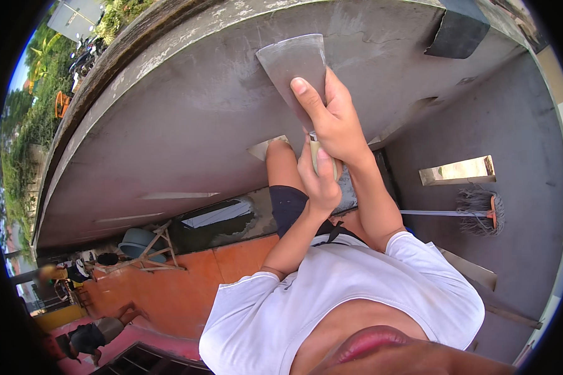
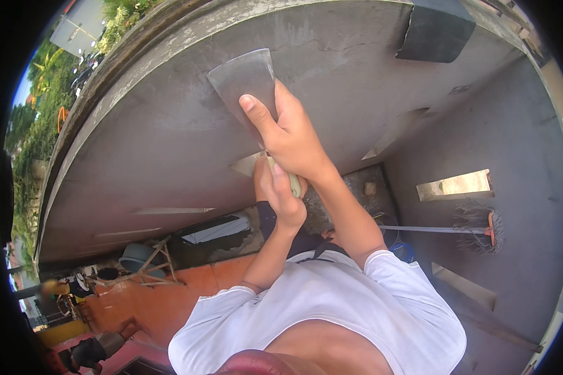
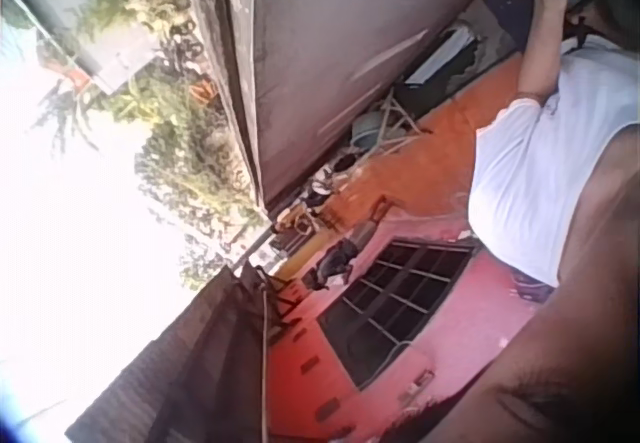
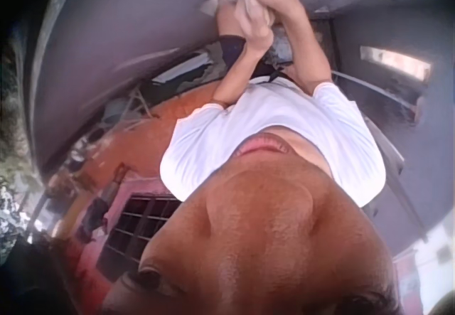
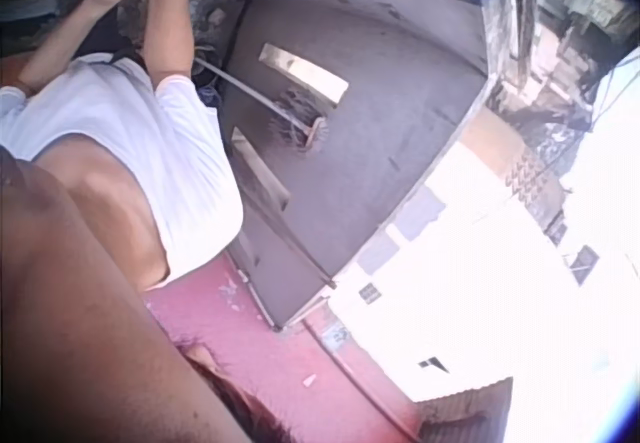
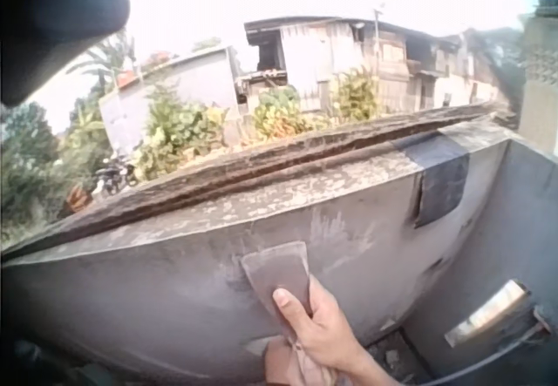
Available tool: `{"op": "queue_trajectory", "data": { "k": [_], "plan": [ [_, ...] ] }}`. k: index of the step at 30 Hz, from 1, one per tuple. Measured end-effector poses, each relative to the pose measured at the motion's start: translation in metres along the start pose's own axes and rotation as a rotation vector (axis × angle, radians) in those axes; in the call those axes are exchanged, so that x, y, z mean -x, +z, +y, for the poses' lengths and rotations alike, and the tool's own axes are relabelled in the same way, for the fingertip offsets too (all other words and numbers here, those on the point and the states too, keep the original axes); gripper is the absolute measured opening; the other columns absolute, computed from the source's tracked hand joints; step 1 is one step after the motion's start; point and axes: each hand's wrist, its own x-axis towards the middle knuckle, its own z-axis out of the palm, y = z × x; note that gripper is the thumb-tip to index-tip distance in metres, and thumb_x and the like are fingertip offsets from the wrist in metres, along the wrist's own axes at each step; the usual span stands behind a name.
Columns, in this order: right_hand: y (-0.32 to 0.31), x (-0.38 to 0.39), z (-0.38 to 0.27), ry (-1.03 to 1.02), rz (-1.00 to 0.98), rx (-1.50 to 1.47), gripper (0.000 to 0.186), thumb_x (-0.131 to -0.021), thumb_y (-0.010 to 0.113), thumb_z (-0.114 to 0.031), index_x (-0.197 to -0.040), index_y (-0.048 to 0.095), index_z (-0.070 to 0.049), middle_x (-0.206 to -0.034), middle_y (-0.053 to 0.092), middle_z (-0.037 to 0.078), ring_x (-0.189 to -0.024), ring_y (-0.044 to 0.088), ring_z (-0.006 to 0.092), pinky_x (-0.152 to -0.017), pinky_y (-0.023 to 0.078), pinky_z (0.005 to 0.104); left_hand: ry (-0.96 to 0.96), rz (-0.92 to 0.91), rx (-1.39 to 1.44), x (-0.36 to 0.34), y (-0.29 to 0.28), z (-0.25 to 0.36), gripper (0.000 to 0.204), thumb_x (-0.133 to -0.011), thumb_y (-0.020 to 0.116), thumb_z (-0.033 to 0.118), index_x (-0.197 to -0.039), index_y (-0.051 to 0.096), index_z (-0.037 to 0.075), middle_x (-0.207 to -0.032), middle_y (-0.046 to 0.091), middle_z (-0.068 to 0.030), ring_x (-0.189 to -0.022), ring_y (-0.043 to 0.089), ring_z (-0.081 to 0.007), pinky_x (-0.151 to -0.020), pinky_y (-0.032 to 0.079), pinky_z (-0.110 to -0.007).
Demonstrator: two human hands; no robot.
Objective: The person uses a trowel to smooth a concrete ceiling surface. They repeatedly scrape and level the material with both hands, occasionally touching the surface to check the finish.
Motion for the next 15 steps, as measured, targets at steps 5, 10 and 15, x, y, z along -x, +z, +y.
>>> {"op": "queue_trajectory", "data": {
  "k": [5,10,15],
  "plan": [
    [-0.008,0.035,0.023,0.113,0.041,-0.161,0.033,-0.104,0.054,-0.031,-0.116,0.058,-0.001,-0.090,0.063,0.002,-0.076,0.054,0.0061,-0.068,0.045,0.0234,-0.008,0.000,-0.001,0.028,-0.010,-0.013,0.045,-0.099,0.045,0.030,-0.118,0.051,-0.010,-0.065,0.048,0.0012,-0.055,0.044,-0.0050,-0.049,0.030,-0.023],
    [0.005,0.059,0.037,-0.010,0.178,-0.140,0.028,-0.104,0.055,-0.031,-0.104,0.059,-0.003,-0.077,0.059,-0.002,-0.065,0.046,0.0018,-0.058,0.039,0.0211,-0.008,-0.085,-0.102,0.036,-0.035,-0.007,0.043,-0.100,0.044,0.031,-0.115,0.053,-0.008,-0.066,0.049,0.0003,-0.057,0.044,-0.0054,-0.050,0.033,-0.023],
    [0.020,0.002,0.020,-0.056,0.092,-0.210,0.027,-0.103,0.058,-0.028,-0.088,0.057,-0.006,-0.068,0.050,-0.007,-0.062,0.037,-0.0008,-0.053,0.031,0.0206,0.186,-0.023,-0.172,-0.017,-0.034,0.013,0.037,-0.101,0.042,0.029,-0.108,0.054,-0.005,-0.071,0.053,-0.0023,-0.060,0.048,-0.0081,-0.052,0.035,-0.026]
  ]
}}
